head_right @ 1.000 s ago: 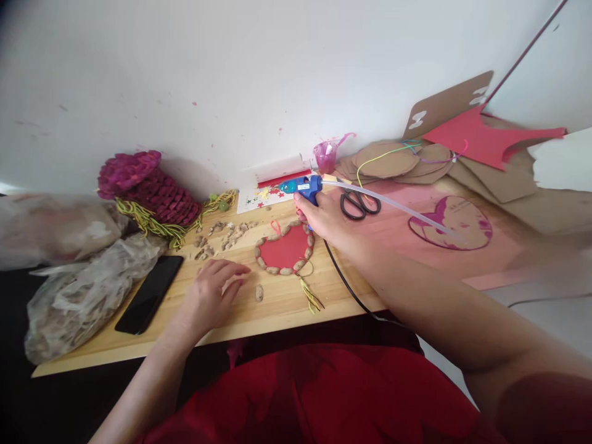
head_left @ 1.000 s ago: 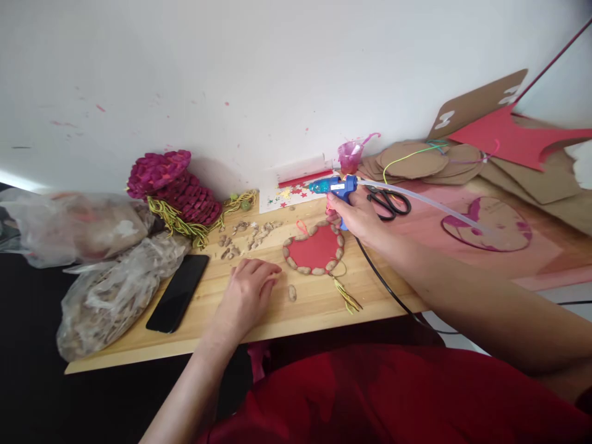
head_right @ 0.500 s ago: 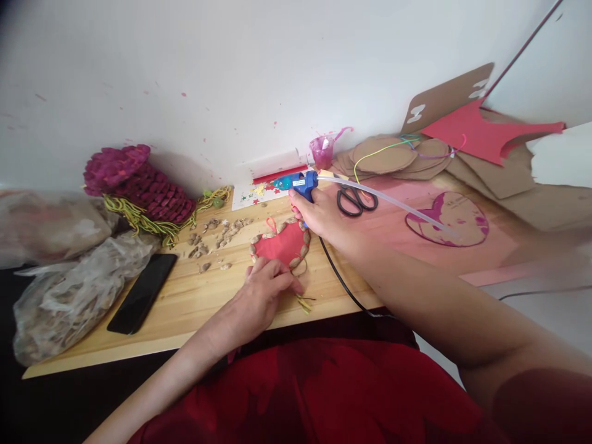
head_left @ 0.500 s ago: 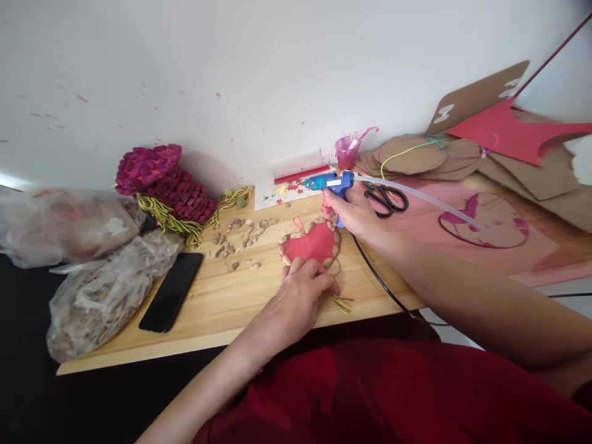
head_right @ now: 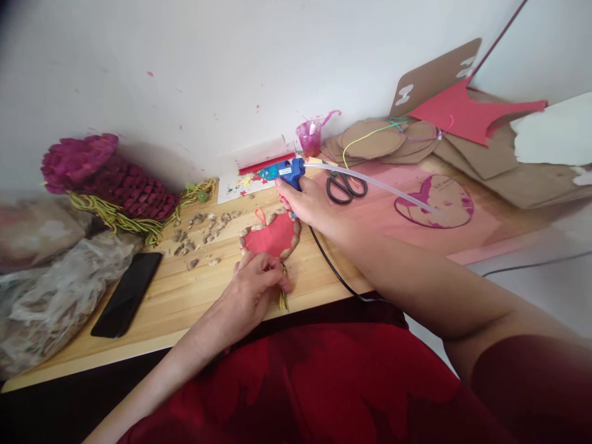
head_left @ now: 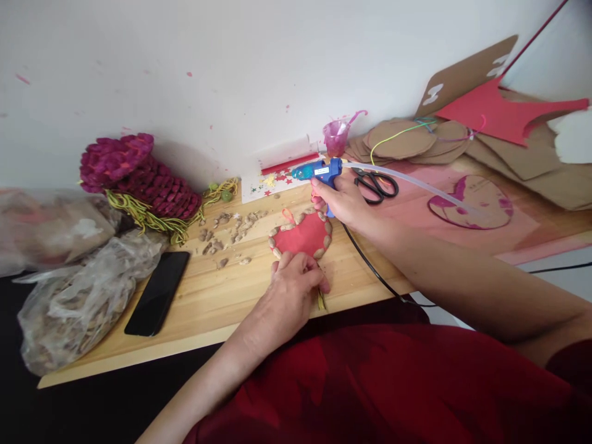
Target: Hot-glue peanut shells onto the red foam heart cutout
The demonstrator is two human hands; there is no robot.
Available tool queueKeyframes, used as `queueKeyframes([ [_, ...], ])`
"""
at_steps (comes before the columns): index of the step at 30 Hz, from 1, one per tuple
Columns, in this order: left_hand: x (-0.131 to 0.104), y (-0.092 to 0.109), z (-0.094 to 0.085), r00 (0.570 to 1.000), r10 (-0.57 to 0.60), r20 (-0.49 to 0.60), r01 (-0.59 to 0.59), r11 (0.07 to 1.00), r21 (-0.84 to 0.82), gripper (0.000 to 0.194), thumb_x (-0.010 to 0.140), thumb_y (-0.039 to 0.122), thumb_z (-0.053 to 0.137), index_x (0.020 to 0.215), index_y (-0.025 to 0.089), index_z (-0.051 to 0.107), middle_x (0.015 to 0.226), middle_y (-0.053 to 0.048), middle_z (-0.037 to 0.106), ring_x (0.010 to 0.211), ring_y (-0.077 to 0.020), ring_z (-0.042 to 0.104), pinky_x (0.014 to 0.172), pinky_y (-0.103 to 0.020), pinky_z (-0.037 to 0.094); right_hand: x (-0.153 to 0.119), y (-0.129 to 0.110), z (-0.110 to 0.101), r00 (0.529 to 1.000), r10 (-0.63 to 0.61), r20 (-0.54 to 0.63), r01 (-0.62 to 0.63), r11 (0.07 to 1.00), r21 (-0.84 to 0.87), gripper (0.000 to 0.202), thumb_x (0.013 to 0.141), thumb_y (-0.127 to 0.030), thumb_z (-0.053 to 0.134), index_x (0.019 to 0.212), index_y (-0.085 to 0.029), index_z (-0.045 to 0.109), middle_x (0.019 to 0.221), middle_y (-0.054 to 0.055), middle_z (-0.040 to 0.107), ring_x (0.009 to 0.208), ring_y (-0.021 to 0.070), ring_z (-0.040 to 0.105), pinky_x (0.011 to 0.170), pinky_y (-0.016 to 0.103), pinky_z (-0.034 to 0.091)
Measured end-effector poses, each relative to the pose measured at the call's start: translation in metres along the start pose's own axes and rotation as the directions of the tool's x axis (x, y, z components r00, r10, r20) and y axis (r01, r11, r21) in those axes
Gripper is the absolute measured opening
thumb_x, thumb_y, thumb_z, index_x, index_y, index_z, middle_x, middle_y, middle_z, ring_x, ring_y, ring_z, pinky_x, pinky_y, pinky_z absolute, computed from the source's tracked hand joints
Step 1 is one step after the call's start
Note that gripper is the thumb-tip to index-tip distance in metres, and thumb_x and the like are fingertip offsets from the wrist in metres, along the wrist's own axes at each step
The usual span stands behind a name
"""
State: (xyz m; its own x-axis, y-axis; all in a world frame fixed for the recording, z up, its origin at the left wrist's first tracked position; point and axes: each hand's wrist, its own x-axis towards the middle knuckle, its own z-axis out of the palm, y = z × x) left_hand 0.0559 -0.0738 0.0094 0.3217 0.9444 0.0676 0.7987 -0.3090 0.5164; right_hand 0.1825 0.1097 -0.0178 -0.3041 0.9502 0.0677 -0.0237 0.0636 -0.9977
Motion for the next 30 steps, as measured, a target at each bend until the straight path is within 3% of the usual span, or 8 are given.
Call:
queueKeyframes([
  [4,0.004,0.005,0.0,0.998,0.045,-0.045,-0.045,0.999,0.004,0.02,0.091,0.008,0.051,0.095,0.02,0.066,0.101,-0.007,0.065,0.097,-0.0228,0.051,0.087,-0.042,0.039,-0.001,-0.004,0.003,1.0,0.013,-0.023,-0.013,1.0,0.02,0.042,0.078,-0.066,0.068,0.074,-0.025,0.06,0.071,0.001,0.067,0.063,0.0158,0.066,0.051,0.026,0.052],
  [8,0.016,0.012,0.007,0.994,0.111,-0.011,-0.111,0.993,0.038,0.01,0.094,0.017,0.056,0.097,0.021,0.065,0.097,-0.004,0.068,0.097,-0.0225,0.054,0.086,-0.041,0.037,-0.004,-0.01,0.005,0.999,0.029,-0.028,-0.029,0.999,0.017,0.041,0.078,-0.065,0.068,0.074,-0.025,0.059,0.071,0.002,0.066,0.066,0.0164,0.067,0.053,0.026,0.053],
  [15,0.028,0.022,0.014,0.978,0.201,0.054,-0.207,0.965,0.163,0.018,0.097,0.02,0.053,0.087,0.02,0.068,0.089,-0.004,0.067,0.091,-0.0218,0.053,0.081,-0.041,0.033,-0.006,-0.013,0.003,0.999,0.029,-0.028,-0.029,1.0,0.001,0.042,0.079,-0.066,0.067,0.075,-0.025,0.06,0.071,0.001,0.068,0.065,0.0164,0.067,0.057,0.028,0.056],
  [20,0.029,0.024,0.018,0.973,0.217,0.083,-0.231,0.934,0.273,0.02,0.099,0.022,0.049,0.089,0.018,0.066,0.088,-0.005,0.066,0.089,-0.023,0.052,0.079,-0.041,0.032,-0.006,-0.012,0.004,1.0,0.012,-0.022,-0.012,1.0,0.017,0.04,0.079,-0.063,0.068,0.073,-0.025,0.059,0.072,0.002,0.067,0.071,0.0174,0.069,0.058,0.028,0.056],
  [24,0.029,0.023,0.02,0.977,0.2,0.073,-0.213,0.931,0.296,0.022,0.099,0.024,0.05,0.083,0.017,0.065,0.085,-0.006,0.066,0.088,-0.0234,0.054,0.078,-0.041,0.034,-0.004,-0.009,0.004,0.999,0.019,-0.036,-0.019,1.0,0.011,0.036,0.082,-0.059,0.067,0.073,-0.025,0.06,0.071,0.002,0.067,0.064,0.0155,0.067,0.057,0.028,0.054],
  [27,0.021,0.012,0.006,0.984,0.176,-0.03,-0.167,0.966,0.196,0.015,0.096,0.023,0.055,0.085,0.019,0.064,0.087,-0.004,0.068,0.09,-0.0215,0.057,0.083,-0.039,0.037,-0.002,-0.009,0.003,0.999,0.035,-0.032,-0.035,0.999,-0.002,0.034,0.086,-0.055,0.065,0.073,-0.024,0.06,0.069,0.002,0.067,0.061,0.0146,0.066,0.058,0.028,0.055],
  [30,0.004,-0.016,-0.028,0.98,0.048,-0.191,-0.012,0.982,0.186,0.011,0.093,0.024,0.059,0.084,0.021,0.066,0.088,-0.003,0.07,0.088,-0.0201,0.06,0.085,-0.039,0.04,-0.002,-0.011,0.002,0.999,0.025,-0.023,-0.025,1.0,-0.012,0.032,0.087,-0.052,0.066,0.073,-0.024,0.061,0.072,0.003,0.069,0.069,0.0175,0.07,0.061,0.03,0.056],
])
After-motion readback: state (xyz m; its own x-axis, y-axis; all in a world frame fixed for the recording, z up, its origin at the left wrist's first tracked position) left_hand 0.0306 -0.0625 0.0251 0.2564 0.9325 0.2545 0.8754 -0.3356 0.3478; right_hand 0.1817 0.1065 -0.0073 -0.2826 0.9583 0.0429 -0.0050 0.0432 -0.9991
